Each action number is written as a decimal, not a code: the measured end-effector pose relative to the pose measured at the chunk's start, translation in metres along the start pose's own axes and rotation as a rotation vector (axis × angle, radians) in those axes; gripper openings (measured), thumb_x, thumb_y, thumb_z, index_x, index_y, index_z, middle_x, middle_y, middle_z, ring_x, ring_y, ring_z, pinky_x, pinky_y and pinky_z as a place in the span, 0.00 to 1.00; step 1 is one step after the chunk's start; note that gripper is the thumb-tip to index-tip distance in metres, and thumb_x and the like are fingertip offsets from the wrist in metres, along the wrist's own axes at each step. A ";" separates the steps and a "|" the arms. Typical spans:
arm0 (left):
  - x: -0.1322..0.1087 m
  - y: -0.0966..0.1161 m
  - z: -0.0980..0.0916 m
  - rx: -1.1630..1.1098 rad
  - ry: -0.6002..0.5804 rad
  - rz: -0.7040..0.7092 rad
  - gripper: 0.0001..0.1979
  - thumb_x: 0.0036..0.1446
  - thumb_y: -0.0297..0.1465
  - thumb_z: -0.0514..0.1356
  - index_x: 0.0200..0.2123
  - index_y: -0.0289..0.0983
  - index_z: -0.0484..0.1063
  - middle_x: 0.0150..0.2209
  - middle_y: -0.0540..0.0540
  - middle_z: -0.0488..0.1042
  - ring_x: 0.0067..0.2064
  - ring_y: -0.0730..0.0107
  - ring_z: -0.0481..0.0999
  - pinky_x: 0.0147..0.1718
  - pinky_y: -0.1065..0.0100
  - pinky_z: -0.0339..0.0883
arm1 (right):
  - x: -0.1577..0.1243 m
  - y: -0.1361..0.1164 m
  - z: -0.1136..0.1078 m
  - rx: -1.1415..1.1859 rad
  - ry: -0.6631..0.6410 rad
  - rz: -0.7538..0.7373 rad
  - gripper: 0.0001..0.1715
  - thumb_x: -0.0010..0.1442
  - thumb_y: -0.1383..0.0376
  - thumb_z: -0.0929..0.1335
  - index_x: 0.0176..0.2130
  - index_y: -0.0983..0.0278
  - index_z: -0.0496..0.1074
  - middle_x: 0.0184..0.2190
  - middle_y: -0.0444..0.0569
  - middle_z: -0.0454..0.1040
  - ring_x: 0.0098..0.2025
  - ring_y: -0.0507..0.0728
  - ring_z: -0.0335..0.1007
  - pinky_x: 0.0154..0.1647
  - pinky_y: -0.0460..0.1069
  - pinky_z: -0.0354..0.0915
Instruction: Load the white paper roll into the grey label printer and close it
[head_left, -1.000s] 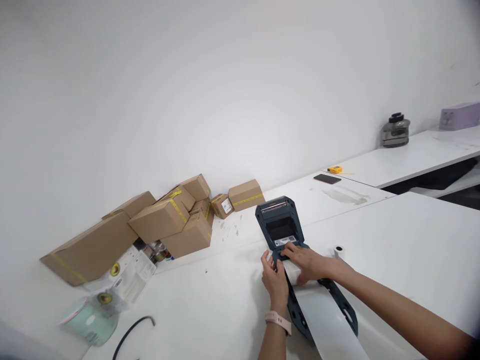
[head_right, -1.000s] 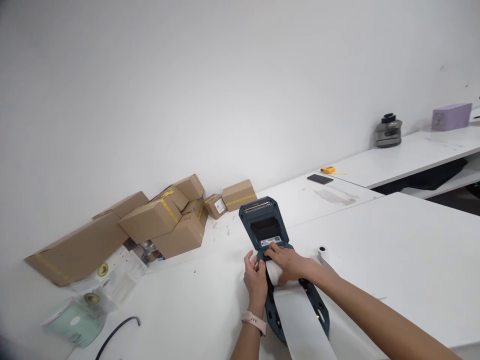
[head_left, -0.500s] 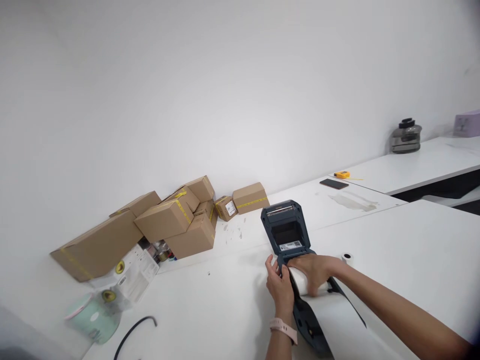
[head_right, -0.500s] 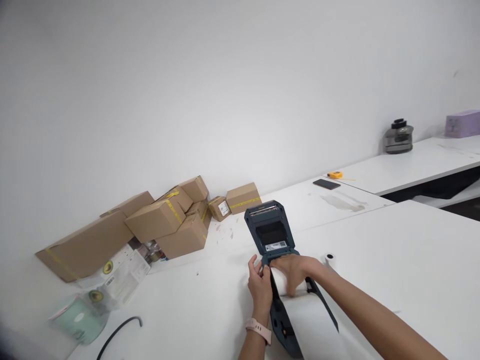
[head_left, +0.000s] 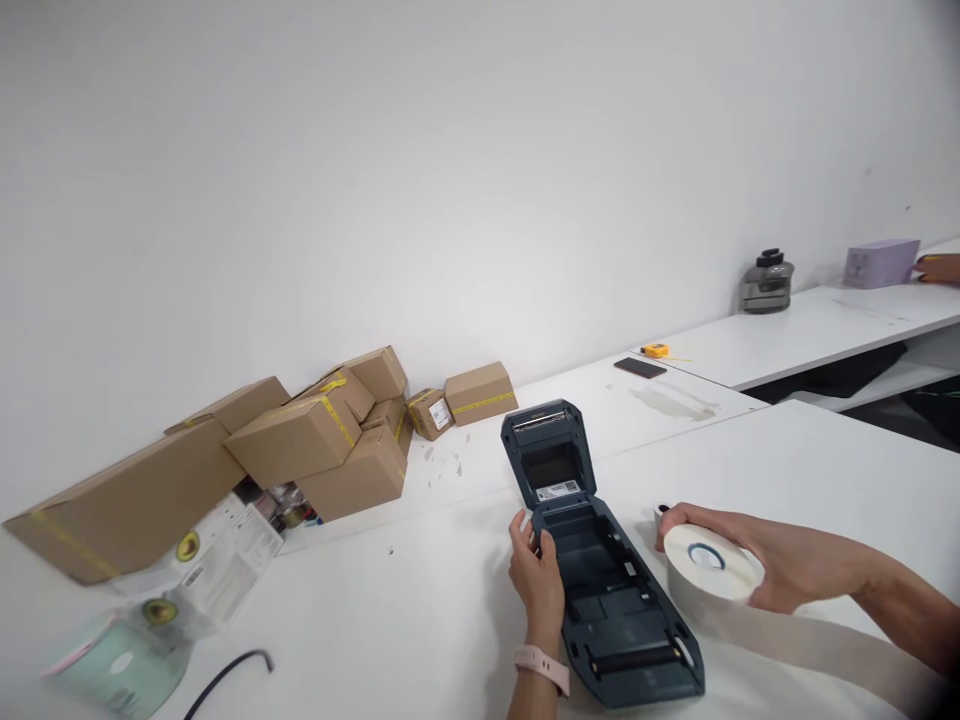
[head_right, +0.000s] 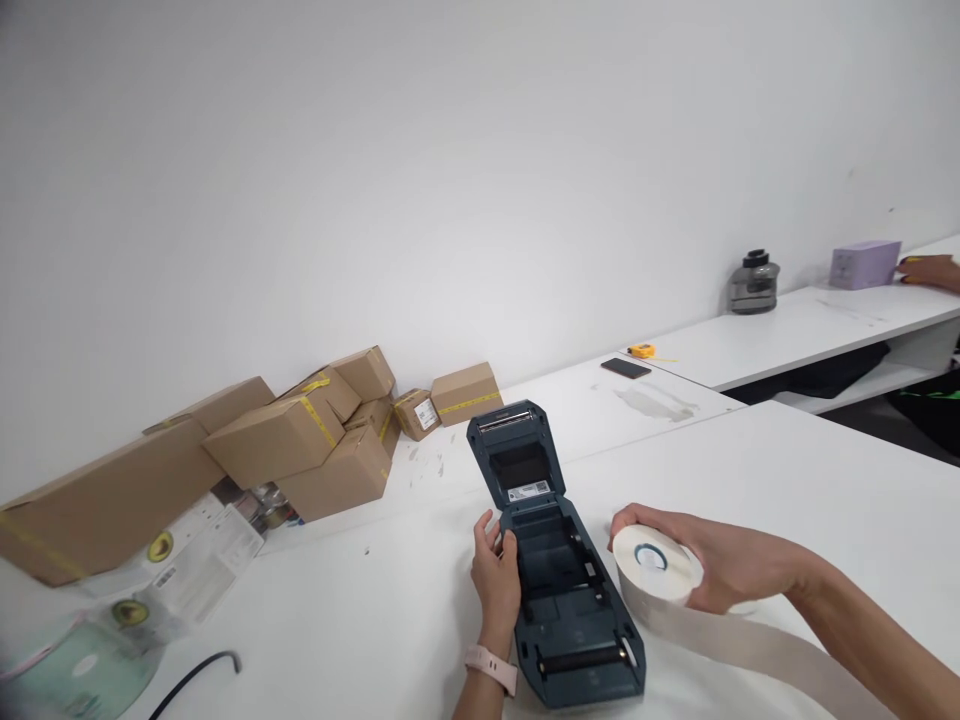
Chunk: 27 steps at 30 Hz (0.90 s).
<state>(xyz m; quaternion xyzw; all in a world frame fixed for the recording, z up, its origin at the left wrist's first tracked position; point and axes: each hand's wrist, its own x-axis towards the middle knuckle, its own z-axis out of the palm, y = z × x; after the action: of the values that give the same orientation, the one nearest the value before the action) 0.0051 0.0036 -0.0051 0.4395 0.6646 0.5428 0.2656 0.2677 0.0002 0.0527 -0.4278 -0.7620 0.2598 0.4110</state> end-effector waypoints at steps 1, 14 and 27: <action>0.000 0.000 0.000 -0.001 0.001 -0.002 0.22 0.61 0.36 0.57 0.58 0.39 0.66 0.56 0.37 0.77 0.54 0.61 0.78 0.51 0.65 0.68 | 0.001 0.004 -0.003 0.037 -0.153 -0.012 0.26 0.43 0.45 0.64 0.37 0.57 0.75 0.30 0.53 0.74 0.29 0.59 0.70 0.31 0.55 0.65; 0.002 0.000 -0.001 0.021 -0.008 -0.029 0.24 0.60 0.37 0.57 0.59 0.39 0.66 0.57 0.37 0.75 0.54 0.59 0.78 0.52 0.64 0.67 | 0.079 0.048 -0.003 -0.135 -0.610 0.122 0.38 0.36 0.70 0.69 0.50 0.60 0.63 0.42 0.50 0.74 0.42 0.63 0.71 0.36 0.50 0.66; 0.003 -0.003 0.001 -0.008 0.002 -0.004 0.24 0.59 0.39 0.58 0.58 0.39 0.67 0.57 0.35 0.75 0.52 0.57 0.79 0.50 0.62 0.68 | 0.096 0.097 0.032 -0.081 -0.453 0.125 0.35 0.40 0.66 0.69 0.50 0.62 0.63 0.45 0.53 0.76 0.45 0.64 0.73 0.45 0.53 0.67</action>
<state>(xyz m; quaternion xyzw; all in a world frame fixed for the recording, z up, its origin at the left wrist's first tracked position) 0.0035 0.0060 -0.0082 0.4363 0.6636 0.5454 0.2678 0.2552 0.1301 0.0020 -0.4210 -0.8166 0.3433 0.1954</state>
